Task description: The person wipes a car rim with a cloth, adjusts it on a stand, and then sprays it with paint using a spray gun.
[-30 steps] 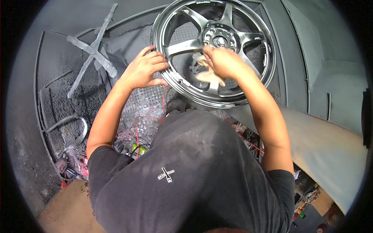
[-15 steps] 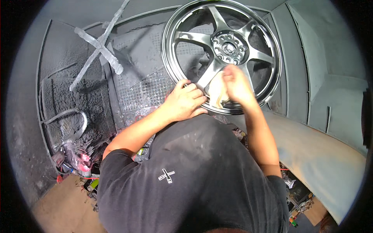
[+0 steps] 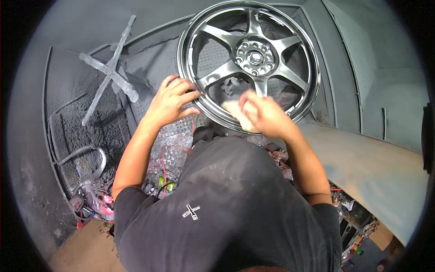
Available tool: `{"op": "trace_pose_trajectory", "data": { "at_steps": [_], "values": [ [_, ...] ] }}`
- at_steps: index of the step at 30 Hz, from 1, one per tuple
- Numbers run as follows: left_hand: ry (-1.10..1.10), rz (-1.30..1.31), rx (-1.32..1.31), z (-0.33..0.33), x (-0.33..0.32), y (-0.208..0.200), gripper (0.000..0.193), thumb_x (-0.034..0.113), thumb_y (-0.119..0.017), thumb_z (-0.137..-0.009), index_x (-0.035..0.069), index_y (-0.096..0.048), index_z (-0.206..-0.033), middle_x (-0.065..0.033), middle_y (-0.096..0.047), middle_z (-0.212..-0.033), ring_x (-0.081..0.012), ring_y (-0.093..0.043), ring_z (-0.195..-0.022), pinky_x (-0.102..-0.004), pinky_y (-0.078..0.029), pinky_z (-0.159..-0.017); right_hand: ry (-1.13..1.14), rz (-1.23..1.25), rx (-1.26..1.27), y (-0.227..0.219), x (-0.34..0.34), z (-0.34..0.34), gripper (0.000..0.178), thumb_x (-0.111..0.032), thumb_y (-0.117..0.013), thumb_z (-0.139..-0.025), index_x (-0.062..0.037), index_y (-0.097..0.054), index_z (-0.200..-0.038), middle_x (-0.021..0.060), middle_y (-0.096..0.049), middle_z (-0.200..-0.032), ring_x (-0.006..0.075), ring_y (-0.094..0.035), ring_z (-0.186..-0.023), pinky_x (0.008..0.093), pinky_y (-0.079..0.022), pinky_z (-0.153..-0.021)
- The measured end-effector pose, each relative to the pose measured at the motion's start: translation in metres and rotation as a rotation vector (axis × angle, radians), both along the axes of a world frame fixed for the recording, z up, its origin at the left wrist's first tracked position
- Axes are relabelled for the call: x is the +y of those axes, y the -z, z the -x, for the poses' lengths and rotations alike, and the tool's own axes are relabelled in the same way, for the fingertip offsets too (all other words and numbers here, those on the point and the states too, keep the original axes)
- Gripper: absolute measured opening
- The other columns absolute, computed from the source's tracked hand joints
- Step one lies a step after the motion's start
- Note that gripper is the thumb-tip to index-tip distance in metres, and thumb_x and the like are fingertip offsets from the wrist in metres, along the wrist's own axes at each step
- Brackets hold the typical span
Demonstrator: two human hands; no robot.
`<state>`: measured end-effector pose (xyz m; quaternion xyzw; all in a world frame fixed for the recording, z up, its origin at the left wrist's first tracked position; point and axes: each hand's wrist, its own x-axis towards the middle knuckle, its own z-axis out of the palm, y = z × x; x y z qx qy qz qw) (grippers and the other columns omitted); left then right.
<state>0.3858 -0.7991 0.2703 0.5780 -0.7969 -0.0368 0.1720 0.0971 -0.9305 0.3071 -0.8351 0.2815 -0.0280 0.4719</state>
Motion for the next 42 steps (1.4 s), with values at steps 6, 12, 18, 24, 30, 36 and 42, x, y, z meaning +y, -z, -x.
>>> {"op": "trace_pose_trajectory", "data": {
  "at_steps": [6, 12, 18, 24, 30, 36, 42],
  "values": [
    [0.037, -0.064, 0.069, 0.013, -0.003, 0.004, 0.051, 0.044, -0.082, -0.069, 0.015, -0.07, -0.109, -0.0029, -0.064, -0.109, -0.0245, -0.058, -0.116, -0.0489, -0.035, -0.112, 0.208, 0.084, -0.317, 0.011, 0.0, -0.035, 0.029, -0.011, -0.059, -0.095, -0.0053, -0.061, -0.123, 0.0199, -0.071, -0.11, 0.0366, -0.071, -0.098, 0.0406, -0.056, -0.086],
    [0.119, -0.164, -0.003, 0.016, -0.017, -0.008, 0.051, 0.04, -0.084, -0.064, 0.013, -0.072, -0.106, -0.0017, -0.066, -0.104, -0.0246, -0.059, -0.112, -0.0501, -0.035, -0.112, -0.301, 0.128, 0.009, 0.019, 0.059, 0.004, 0.032, -0.012, -0.066, -0.085, -0.0119, -0.071, -0.116, 0.0137, -0.072, -0.11, 0.0354, -0.068, -0.102, 0.045, -0.053, -0.088],
    [0.069, -0.28, 0.032, 0.039, -0.021, -0.022, 0.047, 0.033, -0.086, -0.061, 0.013, -0.074, -0.102, -0.0008, -0.067, -0.099, -0.0251, -0.059, -0.109, -0.049, -0.035, -0.111, 0.107, 0.176, 0.004, 0.035, 0.055, 0.124, 0.029, -0.012, -0.065, -0.082, -0.014, -0.074, -0.11, 0.0112, -0.073, -0.107, 0.032, -0.068, -0.103, 0.0427, -0.053, -0.089],
    [-0.071, -0.328, -0.181, 0.087, -0.01, -0.056, 0.042, 0.023, -0.086, -0.067, 0.01, -0.074, -0.105, -0.005, -0.069, -0.102, -0.0275, -0.06, -0.111, -0.0481, -0.036, -0.111, 0.373, 0.012, 0.41, 0.08, 0.096, 0.236, 0.028, -0.012, -0.061, -0.084, -0.0113, -0.073, -0.11, 0.0191, -0.072, -0.105, 0.0377, -0.068, -0.102, 0.0456, -0.053, -0.09],
    [0.196, -0.215, 0.091, 0.195, 0.005, -0.069, 0.026, 0.015, -0.077, -0.077, 0.009, -0.072, -0.102, -0.0084, -0.068, -0.095, -0.0291, -0.063, -0.098, -0.0422, -0.045, -0.092, 0.312, -0.155, 0.343, 0.16, 0.161, 0.273, 0.026, -0.019, -0.061, -0.088, -0.0077, -0.071, -0.11, 0.0204, -0.072, -0.106, 0.0379, -0.068, -0.103, 0.0465, -0.052, -0.092],
    [0.817, -0.413, 0.23, 0.332, 0.057, 0.007, 0.021, 0.012, -0.068, -0.077, 0.008, -0.07, -0.098, -0.008, -0.066, -0.088, -0.0308, -0.064, -0.089, -0.0433, -0.047, -0.086, 0.026, -0.333, 0.532, 0.252, 0.209, 0.298, 0.041, -0.038, -0.059, -0.094, -0.0024, -0.073, -0.109, 0.0255, -0.071, -0.104, 0.0395, -0.069, -0.094, 0.0476, -0.053, -0.082],
    [0.51, -0.306, 0.316, 0.348, 0.09, -0.006, 0.01, 0.011, -0.07, -0.083, 0.005, -0.068, -0.091, -0.0112, -0.063, -0.084, -0.033, -0.062, -0.086, -0.043, -0.045, -0.08, 0.778, -0.217, 0.279, 0.349, 0.267, 0.429, 0.035, -0.031, -0.064, -0.091, -0.0013, -0.073, -0.106, 0.0186, -0.073, -0.104, 0.0253, -0.069, -0.088, 0.0395, -0.054, -0.08]
  ]
}}
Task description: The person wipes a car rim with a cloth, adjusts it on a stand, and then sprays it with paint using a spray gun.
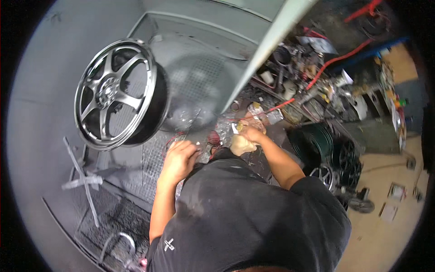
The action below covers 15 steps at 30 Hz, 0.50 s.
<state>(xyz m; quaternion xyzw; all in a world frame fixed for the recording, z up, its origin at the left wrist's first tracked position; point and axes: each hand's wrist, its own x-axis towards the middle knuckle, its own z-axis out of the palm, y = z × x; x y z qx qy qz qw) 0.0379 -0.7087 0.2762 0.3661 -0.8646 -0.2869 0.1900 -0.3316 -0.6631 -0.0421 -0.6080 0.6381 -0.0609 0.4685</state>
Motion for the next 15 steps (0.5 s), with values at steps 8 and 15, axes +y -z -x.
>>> {"op": "trace_pose_trajectory", "data": {
  "at_steps": [8, 15],
  "values": [
    [0.067, -0.174, -0.227, -0.039, 0.143, 0.072, 0.017, 0.022, -0.067, -0.088, 0.005, -0.067, -0.085, -0.0145, -0.065, -0.083, -0.0356, -0.064, -0.088, -0.0486, -0.047, -0.079, 0.851, -0.504, 0.111, 0.008, 0.188, 0.116, 0.041, -0.034, -0.065, -0.096, 0.0046, -0.071, -0.109, 0.0141, -0.074, -0.104, 0.0262, -0.07, -0.09, 0.0406, -0.054, -0.082],
    [-0.427, -0.568, -0.12, -0.062, 0.298, 0.093, 0.021, 0.018, -0.067, -0.085, -0.001, -0.069, -0.095, -0.0222, -0.068, -0.088, -0.0409, -0.066, -0.087, -0.0483, -0.05, -0.077, 1.408, 0.178, -0.261, -0.036, 0.121, 0.243, 0.033, -0.028, -0.056, -0.099, -0.0001, -0.068, -0.111, 0.0154, -0.072, -0.101, 0.0304, -0.07, -0.094, 0.0465, -0.055, -0.083]
  ]
}}
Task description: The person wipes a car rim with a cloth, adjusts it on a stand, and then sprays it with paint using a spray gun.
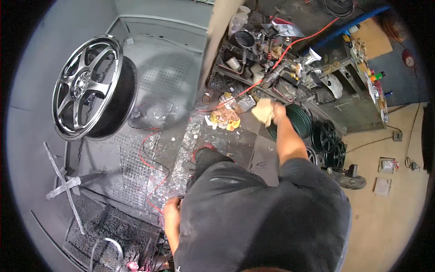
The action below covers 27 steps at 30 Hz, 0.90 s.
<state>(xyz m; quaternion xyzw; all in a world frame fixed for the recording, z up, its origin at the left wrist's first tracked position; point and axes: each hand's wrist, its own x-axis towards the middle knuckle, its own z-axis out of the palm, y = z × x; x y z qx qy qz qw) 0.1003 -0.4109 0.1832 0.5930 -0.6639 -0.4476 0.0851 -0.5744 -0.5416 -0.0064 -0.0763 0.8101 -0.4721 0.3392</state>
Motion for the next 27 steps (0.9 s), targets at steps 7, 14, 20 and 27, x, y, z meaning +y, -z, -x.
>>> {"op": "trace_pose_trajectory", "data": {
  "at_steps": [7, 14, 20, 27],
  "values": [
    [-0.148, -0.003, -0.301, 0.014, 0.035, 0.005, 0.031, 0.015, -0.074, -0.083, 0.002, -0.07, -0.112, -0.0181, -0.07, -0.096, -0.0349, -0.067, -0.093, -0.0447, -0.052, -0.083, 0.027, 0.084, 0.382, -0.116, -0.125, 0.134, 0.05, -0.035, -0.066, -0.091, -0.0068, -0.059, -0.132, 0.0203, -0.067, -0.117, 0.0307, -0.065, -0.108, 0.0426, -0.053, -0.084],
    [-0.104, 0.043, -0.125, 0.068, 0.066, 0.037, 0.027, 0.018, -0.072, -0.085, 0.004, -0.071, -0.108, -0.018, -0.07, -0.095, -0.0372, -0.067, -0.093, -0.044, -0.052, -0.083, -0.639, 0.039, 0.8, -0.117, -0.166, 0.082, 0.064, -0.045, -0.062, -0.091, 0.0016, -0.054, -0.134, 0.0281, -0.059, -0.13, 0.0401, -0.057, -0.121, 0.0462, -0.045, -0.101],
    [-0.384, -0.032, -0.268, 0.016, 0.115, 0.062, 0.016, 0.018, -0.066, -0.085, 0.003, -0.065, -0.091, -0.0218, -0.067, -0.084, -0.0413, -0.066, -0.083, -0.0504, -0.05, -0.074, -1.449, -0.463, 0.098, 0.058, -0.004, -0.056, 0.039, -0.031, -0.056, -0.101, 0.0, -0.063, -0.125, 0.0179, -0.068, -0.121, 0.0274, -0.063, -0.113, 0.0406, -0.047, -0.099],
    [-0.948, -0.073, -0.496, -0.113, 0.264, 0.078, 0.024, 0.025, -0.064, -0.087, 0.004, -0.072, -0.096, -0.0232, -0.07, -0.096, -0.0407, -0.068, -0.092, -0.0492, -0.053, -0.083, -1.867, -0.362, -0.072, 0.062, 0.139, -0.175, 0.031, -0.031, -0.058, -0.099, -0.0018, -0.064, -0.107, 0.0075, -0.067, -0.097, 0.0169, -0.059, -0.079, 0.0342, -0.047, -0.066]
  ]
}}
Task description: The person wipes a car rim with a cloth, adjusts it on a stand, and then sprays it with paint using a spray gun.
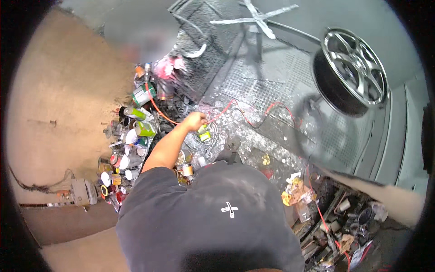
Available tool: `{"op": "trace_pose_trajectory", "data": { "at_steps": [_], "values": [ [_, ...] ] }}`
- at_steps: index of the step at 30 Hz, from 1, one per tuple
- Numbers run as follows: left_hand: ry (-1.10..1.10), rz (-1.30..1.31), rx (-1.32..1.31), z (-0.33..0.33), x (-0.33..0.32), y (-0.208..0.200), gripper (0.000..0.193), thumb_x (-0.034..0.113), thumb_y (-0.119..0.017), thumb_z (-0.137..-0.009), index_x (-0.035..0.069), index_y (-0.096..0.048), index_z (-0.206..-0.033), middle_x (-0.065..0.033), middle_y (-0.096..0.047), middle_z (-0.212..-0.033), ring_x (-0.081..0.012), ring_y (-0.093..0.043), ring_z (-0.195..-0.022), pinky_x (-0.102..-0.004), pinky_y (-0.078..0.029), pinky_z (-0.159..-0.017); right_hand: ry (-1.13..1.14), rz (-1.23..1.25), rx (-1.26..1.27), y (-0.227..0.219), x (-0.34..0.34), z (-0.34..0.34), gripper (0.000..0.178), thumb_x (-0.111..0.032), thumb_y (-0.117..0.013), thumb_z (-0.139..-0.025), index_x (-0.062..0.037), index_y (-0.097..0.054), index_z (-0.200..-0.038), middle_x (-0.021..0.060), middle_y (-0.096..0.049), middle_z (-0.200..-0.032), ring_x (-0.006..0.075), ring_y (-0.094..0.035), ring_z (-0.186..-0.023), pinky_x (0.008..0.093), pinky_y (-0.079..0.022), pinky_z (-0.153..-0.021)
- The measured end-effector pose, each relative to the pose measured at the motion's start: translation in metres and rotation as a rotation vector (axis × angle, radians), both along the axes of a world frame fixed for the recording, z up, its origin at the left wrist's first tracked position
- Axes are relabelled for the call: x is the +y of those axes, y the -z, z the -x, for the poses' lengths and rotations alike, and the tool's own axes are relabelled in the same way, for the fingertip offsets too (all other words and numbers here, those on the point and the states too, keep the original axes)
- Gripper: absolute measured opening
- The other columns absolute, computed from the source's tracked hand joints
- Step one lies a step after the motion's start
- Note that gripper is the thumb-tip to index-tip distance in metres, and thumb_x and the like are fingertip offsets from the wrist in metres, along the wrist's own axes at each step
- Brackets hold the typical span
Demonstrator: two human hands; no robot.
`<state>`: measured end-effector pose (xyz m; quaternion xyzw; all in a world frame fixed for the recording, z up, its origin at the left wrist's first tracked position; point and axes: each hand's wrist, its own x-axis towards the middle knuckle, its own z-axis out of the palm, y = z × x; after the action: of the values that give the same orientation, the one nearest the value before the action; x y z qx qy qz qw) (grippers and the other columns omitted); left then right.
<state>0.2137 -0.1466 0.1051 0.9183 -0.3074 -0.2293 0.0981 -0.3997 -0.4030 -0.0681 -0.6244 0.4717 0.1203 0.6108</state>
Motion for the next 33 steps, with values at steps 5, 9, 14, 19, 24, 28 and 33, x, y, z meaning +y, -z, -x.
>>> {"op": "trace_pose_trajectory", "data": {
  "at_steps": [5, 9, 14, 19, 24, 28, 33],
  "values": [
    [-0.468, 0.137, -0.318, -0.125, 0.115, -0.025, 0.032, 0.03, -0.058, -0.093, 0.001, -0.07, -0.093, -0.0274, -0.069, -0.097, -0.0442, -0.067, -0.093, -0.0509, -0.052, -0.083, 0.404, -0.03, -0.091, -0.033, -0.056, -0.027, 0.029, -0.03, -0.058, -0.099, -0.0027, -0.064, -0.104, 0.0054, -0.066, -0.092, 0.0144, -0.055, -0.069, 0.032, -0.043, -0.057],
    [-0.858, 0.183, -0.647, -0.222, 0.192, -0.049, 0.037, 0.035, -0.058, -0.097, -0.001, -0.067, -0.095, -0.0281, -0.069, -0.096, -0.0443, -0.067, -0.093, -0.0494, -0.052, -0.082, 0.393, 0.204, 0.122, -0.004, -0.186, 0.053, 0.03, -0.03, -0.063, -0.096, -0.0048, -0.065, -0.113, 0.0077, -0.069, -0.092, 0.0239, -0.063, -0.073, 0.0356, -0.051, -0.063],
    [-0.987, 0.679, -0.65, -0.317, 0.222, -0.039, 0.044, 0.042, -0.067, -0.092, 0.0, -0.068, -0.103, -0.0179, -0.074, -0.096, -0.0329, -0.07, -0.086, -0.0425, -0.051, -0.079, 0.591, 0.302, -0.065, -0.065, -0.189, -0.052, 0.034, -0.026, -0.067, -0.096, -0.0018, -0.062, -0.119, 0.006, -0.067, -0.091, 0.0149, -0.062, -0.073, 0.0276, -0.05, -0.062],
    [-0.811, 0.551, -0.507, -0.346, 0.224, -0.015, 0.046, 0.042, -0.067, -0.094, -0.004, -0.065, -0.091, -0.014, -0.066, -0.075, -0.0287, -0.063, -0.071, -0.0438, -0.047, -0.068, 0.089, 0.387, -0.123, -0.118, -0.099, -0.203, 0.032, -0.018, -0.064, -0.097, 0.0028, -0.061, -0.121, 0.0081, -0.069, -0.095, 0.0138, -0.065, -0.081, 0.0285, -0.051, -0.066],
    [-0.839, 0.479, -0.609, -0.297, 0.161, -0.07, 0.04, 0.041, -0.07, -0.09, 0.002, -0.063, -0.09, -0.0208, -0.067, -0.081, -0.0396, -0.063, -0.074, -0.0473, -0.047, -0.069, -0.209, 0.294, 0.034, -0.146, 0.009, -0.284, 0.037, -0.02, -0.07, -0.093, 0.0, -0.063, -0.123, 0.0143, -0.071, -0.105, 0.0225, -0.069, -0.094, 0.0353, -0.054, -0.084],
    [-0.624, 0.586, -0.458, -0.238, 0.102, -0.082, 0.036, 0.033, -0.069, -0.092, 0.0, -0.058, -0.087, -0.0185, -0.06, -0.074, -0.0298, -0.054, -0.064, -0.0442, -0.045, -0.064, -0.289, 0.347, -0.074, -0.2, 0.035, -0.361, 0.04, -0.021, -0.072, -0.09, -0.0029, -0.064, -0.125, 0.0191, -0.07, -0.114, 0.0276, -0.07, -0.102, 0.0375, -0.054, -0.089],
    [-0.289, 0.746, 0.019, -0.123, -0.003, -0.051, 0.026, 0.025, -0.067, -0.094, 0.001, -0.057, -0.093, -0.0157, -0.061, -0.075, -0.0222, -0.057, -0.066, -0.0394, -0.046, -0.063, -0.192, 0.454, -0.315, -0.228, 0.018, -0.441, 0.054, -0.033, -0.073, -0.09, -0.0023, -0.059, -0.132, 0.0178, -0.062, -0.131, 0.0327, -0.063, -0.116, 0.0384, -0.052, -0.096]
  ]
}}
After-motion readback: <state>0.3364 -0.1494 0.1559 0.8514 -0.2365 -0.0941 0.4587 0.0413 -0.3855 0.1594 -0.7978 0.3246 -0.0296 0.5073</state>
